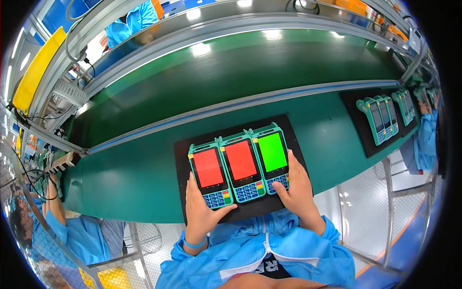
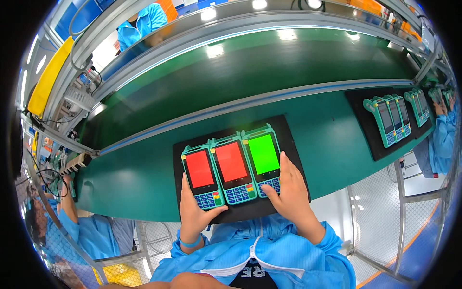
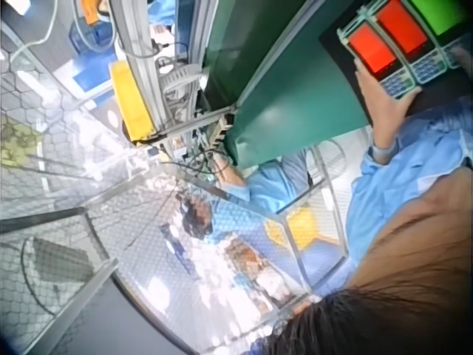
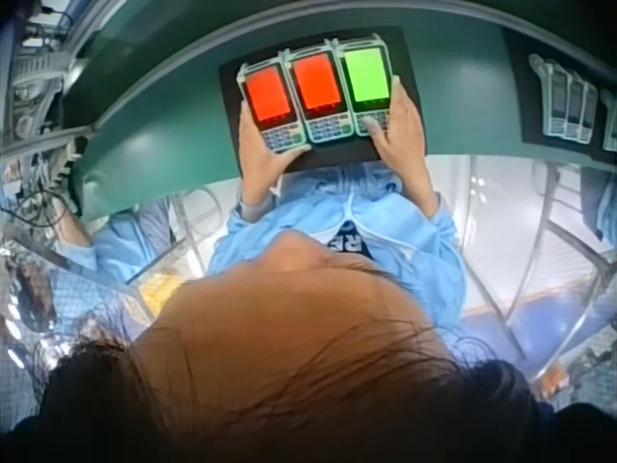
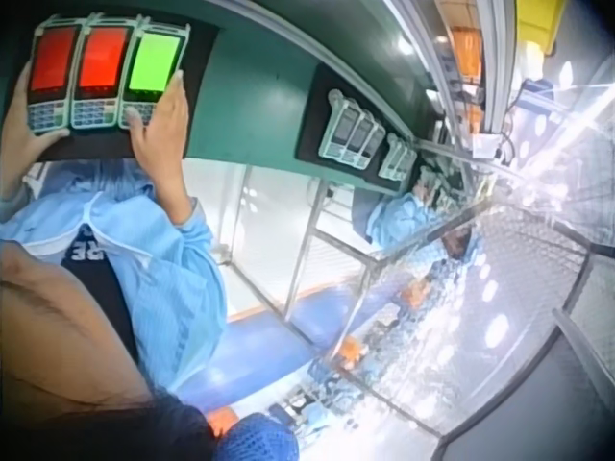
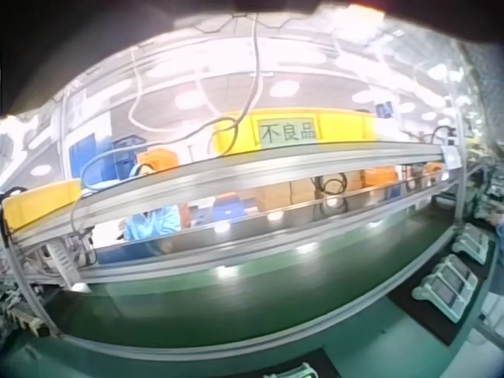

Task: The person tests handheld terminal devices on an assembly line by placing them on a mat, tapping their touchscreens and buttons to run through display and functional test screens, and moving the tested units down the workstation.

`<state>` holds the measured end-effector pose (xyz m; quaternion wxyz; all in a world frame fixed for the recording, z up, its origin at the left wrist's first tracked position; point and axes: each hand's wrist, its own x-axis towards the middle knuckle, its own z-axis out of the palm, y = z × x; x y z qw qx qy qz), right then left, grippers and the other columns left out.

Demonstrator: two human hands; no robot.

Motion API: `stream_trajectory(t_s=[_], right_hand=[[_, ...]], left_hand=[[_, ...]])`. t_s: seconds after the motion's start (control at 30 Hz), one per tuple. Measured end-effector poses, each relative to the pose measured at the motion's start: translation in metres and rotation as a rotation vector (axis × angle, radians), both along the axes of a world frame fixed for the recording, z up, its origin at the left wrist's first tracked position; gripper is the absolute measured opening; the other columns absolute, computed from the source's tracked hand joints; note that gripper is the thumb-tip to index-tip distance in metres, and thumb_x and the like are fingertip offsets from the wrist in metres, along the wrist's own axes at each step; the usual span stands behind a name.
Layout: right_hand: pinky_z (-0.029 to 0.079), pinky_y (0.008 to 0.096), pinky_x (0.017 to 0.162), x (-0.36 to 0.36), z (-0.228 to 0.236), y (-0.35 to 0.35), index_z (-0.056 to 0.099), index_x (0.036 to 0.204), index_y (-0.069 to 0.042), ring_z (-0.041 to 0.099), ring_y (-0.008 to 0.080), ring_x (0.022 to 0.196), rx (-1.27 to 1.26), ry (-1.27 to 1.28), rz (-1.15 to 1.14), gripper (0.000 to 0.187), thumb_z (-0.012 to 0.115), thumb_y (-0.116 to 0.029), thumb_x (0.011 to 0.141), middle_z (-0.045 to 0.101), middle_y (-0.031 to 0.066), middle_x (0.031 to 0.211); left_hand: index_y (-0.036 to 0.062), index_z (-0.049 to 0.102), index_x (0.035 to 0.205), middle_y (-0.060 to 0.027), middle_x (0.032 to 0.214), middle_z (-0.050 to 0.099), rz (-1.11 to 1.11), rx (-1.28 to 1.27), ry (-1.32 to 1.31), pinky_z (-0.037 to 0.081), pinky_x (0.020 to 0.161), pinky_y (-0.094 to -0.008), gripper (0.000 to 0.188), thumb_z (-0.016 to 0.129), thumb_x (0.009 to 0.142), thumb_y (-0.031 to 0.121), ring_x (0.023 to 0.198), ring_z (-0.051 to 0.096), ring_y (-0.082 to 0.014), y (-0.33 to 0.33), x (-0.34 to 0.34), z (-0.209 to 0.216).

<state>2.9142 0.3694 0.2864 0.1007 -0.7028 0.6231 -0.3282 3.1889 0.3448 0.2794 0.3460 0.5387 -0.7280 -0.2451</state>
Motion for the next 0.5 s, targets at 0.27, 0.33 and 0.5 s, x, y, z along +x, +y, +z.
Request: stream_trajectory(t_s=[0.27,0.33,0.5], right_hand=[[0.039,0.0476,0.108,0.0007,-0.0004,-0.0007,0.026,0.150,0.010,0.049,0.0453,0.128,-0.056,0.017,0.010,0.085,0.069,-0.033,0.091,0.046,0.0308,0.143],[0.039,0.0476,0.108,0.0006,-0.0005,-0.0007,0.026,0.150,0.010,0.049,0.0454,0.128,-0.064,0.021,0.012,0.085,0.069,-0.033,0.091,0.046,0.0309,0.143],[0.039,0.0476,0.108,-0.0002,-0.0003,0.0005,0.027,0.150,0.010,0.049,0.0454,0.128,-0.056,0.039,0.007,0.084,0.068,-0.034,0.092,0.046,0.0311,0.143]], left_hand=[[-0.0100,0.020,0.150,-0.0304,0.142,0.043,0.001,-0.043,0.026,0.035,0.112,-0.0497,0.128,0.095,0.059,0.041,0.132,0.044,-0.0466,-0.0010,-0.0003,-0.0021],[-0.0094,0.020,0.150,-0.0297,0.142,0.043,-0.010,-0.043,0.042,0.036,0.111,-0.0495,0.128,0.095,0.059,0.040,0.131,0.045,-0.0460,-0.0017,-0.0001,-0.0009],[-0.0088,0.020,0.150,-0.0285,0.142,0.044,-0.011,-0.040,0.036,0.037,0.110,-0.0489,0.128,0.095,0.059,0.040,0.131,0.046,-0.0445,-0.0017,-0.0004,-0.0028]])
